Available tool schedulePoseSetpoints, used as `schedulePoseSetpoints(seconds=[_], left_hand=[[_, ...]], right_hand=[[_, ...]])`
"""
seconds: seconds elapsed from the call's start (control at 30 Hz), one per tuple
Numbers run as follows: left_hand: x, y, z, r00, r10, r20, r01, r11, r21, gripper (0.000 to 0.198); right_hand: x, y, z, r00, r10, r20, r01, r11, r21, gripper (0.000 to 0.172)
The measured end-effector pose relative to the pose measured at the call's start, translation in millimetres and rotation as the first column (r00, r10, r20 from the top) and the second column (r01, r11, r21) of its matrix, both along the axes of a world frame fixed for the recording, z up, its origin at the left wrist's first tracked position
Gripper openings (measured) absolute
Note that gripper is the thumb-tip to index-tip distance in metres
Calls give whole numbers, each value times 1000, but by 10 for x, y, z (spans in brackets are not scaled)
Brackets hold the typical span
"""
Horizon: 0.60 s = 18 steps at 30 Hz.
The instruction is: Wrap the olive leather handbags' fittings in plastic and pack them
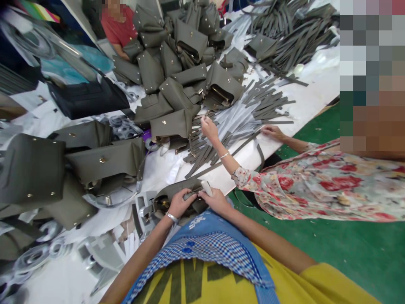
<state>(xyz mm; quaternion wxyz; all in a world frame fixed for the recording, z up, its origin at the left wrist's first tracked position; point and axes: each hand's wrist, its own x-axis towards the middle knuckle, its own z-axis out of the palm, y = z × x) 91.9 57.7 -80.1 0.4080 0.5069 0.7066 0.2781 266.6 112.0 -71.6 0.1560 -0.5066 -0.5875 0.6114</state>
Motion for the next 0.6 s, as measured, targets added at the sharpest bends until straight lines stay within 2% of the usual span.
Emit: schedulePoseSetpoints(seconds=[0.07, 0.13, 0.2, 0.27, 0.3, 0.37, 0.43, 0.47, 0.53, 0.6], left_hand=[[-33, 18, 92, 999, -35, 33, 35, 999, -4, 36], [-92, 20, 196, 997, -40, 62, 40, 999, 10, 43], [-180, -12, 290, 998, 12, 57, -12, 1000, 7, 47], [-276, -82, 359, 997, 68, 24, -67, 997, -35, 51], [-318, -129, 384, 998, 68, 4, -67, 996, -64, 52], [-371, -230, 422, 1000, 11, -22, -13, 995, -103, 51], [-367, -322, 453, 999, -35, -22, 32, 994, -109, 42], [-344, -355, 466, 1000, -24, -6, 24, 994, -103, 37], [-277, -383, 482, 997, 68, 46, -64, 994, -91, 30], [-225, -352, 496, 983, 163, 81, -157, 985, -76, 30]], right_hand=[[112, 141, 60, 996, 39, -81, -51, 987, -154, 42], [196, 349, 126, 993, 45, -112, -65, 981, -181, 44], [203, 605, 181, 999, 24, -37, -25, 999, -42, 46], [114, 874, 230, 997, 11, 81, -25, 985, 172, 48], [40, 992, 259, 992, 26, 125, -61, 958, 281, 49], [-133, 1146, 344, 980, 78, 182, -158, 863, 479, 57], [-290, 1120, 473, 969, 130, 209, -234, 746, 624, 67], [-350, 1029, 542, 963, 163, 213, -265, 695, 668, 66], [-423, 735, 640, 934, 304, 188, -346, 635, 691, 55], [-462, 452, 640, 862, 483, 152, -453, 601, 658, 43]])
